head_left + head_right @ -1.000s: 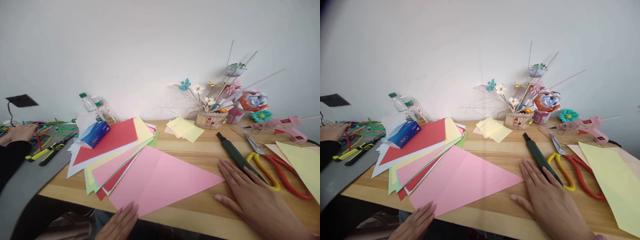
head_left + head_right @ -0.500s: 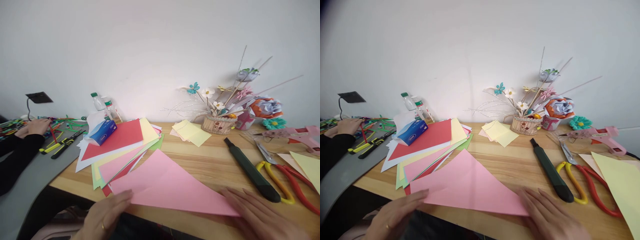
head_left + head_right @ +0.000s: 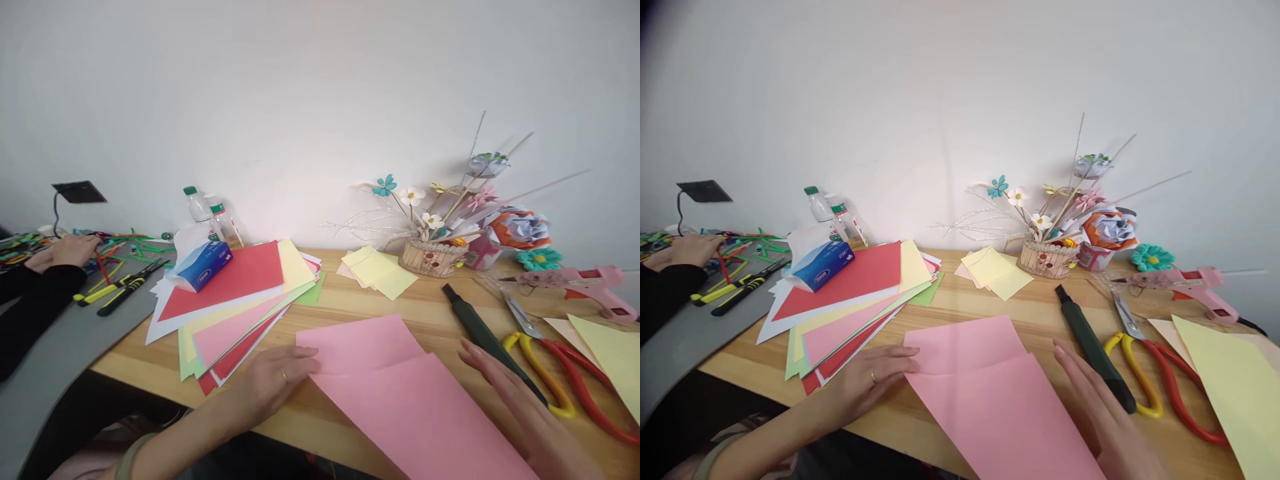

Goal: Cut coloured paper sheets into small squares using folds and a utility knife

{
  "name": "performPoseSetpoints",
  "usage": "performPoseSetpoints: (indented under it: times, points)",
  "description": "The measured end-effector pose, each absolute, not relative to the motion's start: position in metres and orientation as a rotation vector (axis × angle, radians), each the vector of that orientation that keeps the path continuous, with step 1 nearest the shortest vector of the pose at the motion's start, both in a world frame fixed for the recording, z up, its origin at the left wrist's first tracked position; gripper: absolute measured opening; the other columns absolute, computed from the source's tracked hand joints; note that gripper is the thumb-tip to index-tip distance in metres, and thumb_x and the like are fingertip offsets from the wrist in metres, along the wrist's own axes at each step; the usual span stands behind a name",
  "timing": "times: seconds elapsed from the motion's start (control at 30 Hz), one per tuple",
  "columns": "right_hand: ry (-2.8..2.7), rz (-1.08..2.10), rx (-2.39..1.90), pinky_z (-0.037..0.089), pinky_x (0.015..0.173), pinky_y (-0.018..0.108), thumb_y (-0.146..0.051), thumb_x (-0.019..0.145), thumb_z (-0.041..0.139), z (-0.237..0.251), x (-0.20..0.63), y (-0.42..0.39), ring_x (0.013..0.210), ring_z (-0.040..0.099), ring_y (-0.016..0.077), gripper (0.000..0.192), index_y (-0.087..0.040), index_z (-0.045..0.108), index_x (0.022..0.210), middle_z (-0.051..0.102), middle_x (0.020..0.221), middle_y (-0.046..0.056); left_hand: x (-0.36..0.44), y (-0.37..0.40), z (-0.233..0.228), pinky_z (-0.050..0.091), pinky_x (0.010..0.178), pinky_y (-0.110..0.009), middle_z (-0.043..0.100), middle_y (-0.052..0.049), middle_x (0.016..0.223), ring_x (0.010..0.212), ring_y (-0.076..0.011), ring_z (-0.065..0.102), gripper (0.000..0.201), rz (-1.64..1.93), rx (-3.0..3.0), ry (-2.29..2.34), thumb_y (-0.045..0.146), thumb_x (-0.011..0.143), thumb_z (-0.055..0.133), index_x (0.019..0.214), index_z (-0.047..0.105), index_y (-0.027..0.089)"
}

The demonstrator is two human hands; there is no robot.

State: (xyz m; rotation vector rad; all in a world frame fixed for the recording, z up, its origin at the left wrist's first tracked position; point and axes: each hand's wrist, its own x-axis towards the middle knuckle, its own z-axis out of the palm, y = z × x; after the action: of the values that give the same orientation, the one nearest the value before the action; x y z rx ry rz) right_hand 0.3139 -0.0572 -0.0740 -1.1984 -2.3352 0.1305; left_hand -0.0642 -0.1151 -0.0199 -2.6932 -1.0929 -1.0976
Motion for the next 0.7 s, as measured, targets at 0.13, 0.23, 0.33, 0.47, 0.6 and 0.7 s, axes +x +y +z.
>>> performPoseSetpoints:
  times: [0.13, 0.23, 0.33, 0.47, 0.6, 0.7]
  points:
    - [-2.530, -0.008, -0.920, 0.049, 0.091, 0.039, -0.026, 0.082, 0.047, -0.046, 0.308, -0.059, 0.124, 0.043, 0.0262, 0.060, -0.039, 0.034, 0.139, 0.043, 0.140, -0.002, -0.070, -0.109, -0.027, 0.050, 0.091, -0.028, 0.070, -0.006, 0.101, 0.109, -0.0163, 0.060, 0.021, -1.027, -2.892, -1.215, 0.010, 0.093, 0.043, 0.102, 0.059, 0.020]
    - [-2.643, -0.106, -0.828, 0.048, 0.092, 0.037, -0.026, 0.085, 0.048, -0.027, 0.298, -0.054, 0.122, 0.046, 0.0230, 0.054, -0.036, 0.038, 0.138, 0.045, 0.138, -0.002, -0.071, -0.104, -0.033, 0.050, 0.092, -0.030, 0.069, -0.005, 0.104, 0.108, -0.0166, 0.061, 0.020, -1.028, -2.940, -1.330, 0.011, 0.093, 0.045, 0.100, 0.060, 0.021]
    - [-2.712, -0.208, -0.740, 0.050, 0.089, 0.037, -0.031, 0.086, 0.050, -0.020, 0.288, -0.046, 0.117, 0.051, 0.0223, 0.046, -0.030, 0.047, 0.132, 0.051, 0.132, 0.000, -0.069, -0.101, -0.035, 0.049, 0.093, -0.032, 0.069, -0.005, 0.104, 0.110, -0.0179, 0.060, 0.020, -1.047, -2.909, -1.302, 0.011, 0.093, 0.044, 0.098, 0.061, 0.020]
    - [-2.712, -0.239, -0.695, 0.054, 0.084, 0.035, -0.029, 0.088, 0.048, -0.025, 0.285, -0.039, 0.108, 0.058, 0.0209, 0.032, -0.026, 0.061, 0.117, 0.061, 0.120, 0.001, -0.067, -0.100, -0.034, 0.052, 0.083, -0.030, 0.068, -0.007, 0.096, 0.099, -0.0176, 0.063, 0.021, -1.007, -2.795, -1.305, 0.010, 0.093, 0.044, 0.095, 0.063, 0.019]
    - [-2.667, -0.200, -0.680, 0.054, 0.081, 0.031, -0.027, 0.087, 0.049, -0.027, 0.285, -0.040, 0.100, 0.062, 0.0189, 0.030, -0.025, 0.062, 0.114, 0.065, 0.113, 0.003, -0.070, -0.100, -0.034, 0.050, 0.078, -0.029, 0.066, -0.006, 0.089, 0.087, -0.0164, 0.060, 0.019, -0.925, -2.761, -1.330, 0.013, 0.093, 0.046, 0.098, 0.064, 0.019]
    - [-2.679, -0.153, -0.612, 0.053, 0.081, 0.027, -0.028, 0.086, 0.052, -0.023, 0.284, -0.041, 0.097, 0.063, 0.0172, 0.030, -0.024, 0.061, 0.114, 0.066, 0.109, 0.004, -0.072, -0.101, -0.035, 0.049, 0.077, -0.029, 0.064, -0.006, 0.089, 0.087, -0.0166, 0.058, 0.018, -0.958, -2.755, -1.379, 0.013, 0.093, 0.047, 0.095, 0.064, 0.019]
